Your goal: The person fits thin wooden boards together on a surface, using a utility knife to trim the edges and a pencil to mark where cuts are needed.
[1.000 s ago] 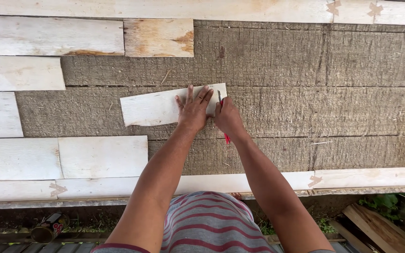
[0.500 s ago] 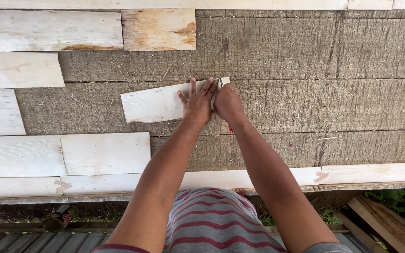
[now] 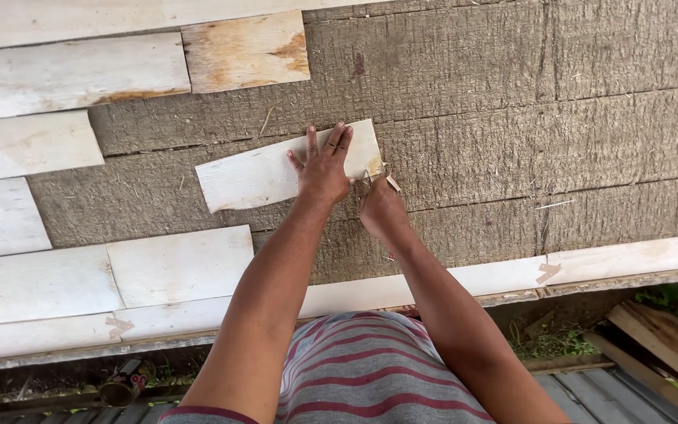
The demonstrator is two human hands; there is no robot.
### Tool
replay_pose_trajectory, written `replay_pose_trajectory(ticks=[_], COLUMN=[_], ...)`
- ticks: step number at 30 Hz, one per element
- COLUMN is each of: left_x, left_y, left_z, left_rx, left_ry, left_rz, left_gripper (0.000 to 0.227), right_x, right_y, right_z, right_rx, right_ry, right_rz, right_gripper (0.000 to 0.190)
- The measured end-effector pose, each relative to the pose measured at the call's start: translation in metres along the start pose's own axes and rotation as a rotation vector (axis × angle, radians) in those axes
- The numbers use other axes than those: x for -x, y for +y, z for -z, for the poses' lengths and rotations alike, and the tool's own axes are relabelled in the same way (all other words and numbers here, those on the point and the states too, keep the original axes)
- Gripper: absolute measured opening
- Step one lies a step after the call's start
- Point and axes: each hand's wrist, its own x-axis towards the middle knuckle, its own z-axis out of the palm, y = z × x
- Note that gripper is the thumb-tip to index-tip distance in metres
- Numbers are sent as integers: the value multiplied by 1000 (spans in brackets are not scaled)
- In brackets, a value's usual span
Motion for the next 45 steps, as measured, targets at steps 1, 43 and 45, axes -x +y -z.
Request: replay_pose_trajectory(ticks=[1,43,45], left_x=[2,3,-6], left_y=[0,-1,-2], left_z=[1,-3,-1], left_rx=[-8,71,68], left_ry=[1,21,35], left_rz=[-6,25,14], left_gripper=[99,105,106], right_x=[13,-49,-48], right_y=[-4,-36,-42], right_z=[5,33,45], right_rx=[-8,73,70], right_ry=[6,56,59], right_rz=[-2,34,59], right_gripper=[27,30,32])
